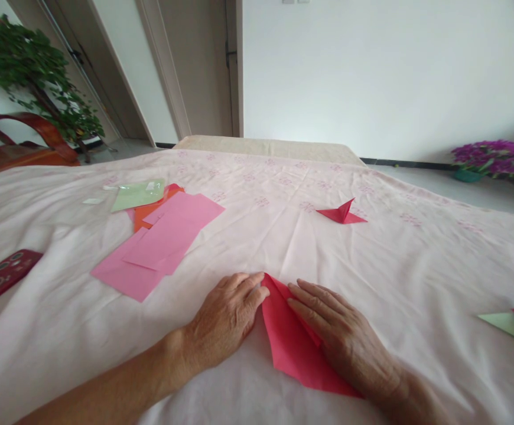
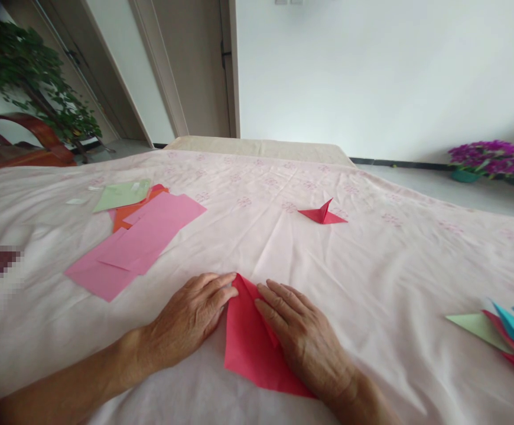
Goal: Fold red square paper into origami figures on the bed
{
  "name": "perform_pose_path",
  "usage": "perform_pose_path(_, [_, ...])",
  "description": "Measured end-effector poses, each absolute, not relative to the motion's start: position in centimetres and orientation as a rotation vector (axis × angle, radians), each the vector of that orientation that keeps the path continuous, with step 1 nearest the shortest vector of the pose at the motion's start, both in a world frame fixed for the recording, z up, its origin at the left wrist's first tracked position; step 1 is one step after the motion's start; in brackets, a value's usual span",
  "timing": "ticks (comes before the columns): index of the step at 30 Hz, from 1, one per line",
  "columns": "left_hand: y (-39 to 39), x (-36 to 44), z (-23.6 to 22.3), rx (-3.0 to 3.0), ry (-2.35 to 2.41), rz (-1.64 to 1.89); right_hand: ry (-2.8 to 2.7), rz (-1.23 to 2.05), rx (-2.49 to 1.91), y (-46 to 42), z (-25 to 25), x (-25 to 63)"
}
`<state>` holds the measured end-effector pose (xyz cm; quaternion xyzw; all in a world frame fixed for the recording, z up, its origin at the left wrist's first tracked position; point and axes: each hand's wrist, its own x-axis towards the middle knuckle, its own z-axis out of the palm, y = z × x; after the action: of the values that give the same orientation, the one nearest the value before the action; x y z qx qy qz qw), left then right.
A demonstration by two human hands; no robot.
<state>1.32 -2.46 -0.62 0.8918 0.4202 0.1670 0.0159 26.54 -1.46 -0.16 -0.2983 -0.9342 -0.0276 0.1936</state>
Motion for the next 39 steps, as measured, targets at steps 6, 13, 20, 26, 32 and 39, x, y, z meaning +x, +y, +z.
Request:
perform_pose_path(6, [-2.2,1.2,-0.9,2.804,1.313,0.467,-2.658,-0.042,-0.787,-1.4,0.1,26.4])
perform_pose_path(13, [-2.1,1.3,-0.8,2.818,1.312,0.472,-2.623,0.037,-0.811,-1.4,0.0,26.2])
perform_pose_path(20, [-1.9,1.3,-0.8,2.825,1.315,0.48,-2.648,0.094,-0.816,-1.3,0.1,26.2])
perform_pose_path(26, [-1.7,1.5,-0.9,2.817,1.341,0.48,-2.674,0.097,-0.821,-1.2,0.0,26.3])
perform_pose_path(32, [-1.3,2.5,-0.7,2.875,1.419,0.31,-2.672,0.112,-0.824,-1.3,0.1,26.2])
perform_pose_path(39, [-1.0,3.0,-0.4,2.954,1.415,0.093,-2.667,0.142,-0.844,-1.2,-0.2,26.7])
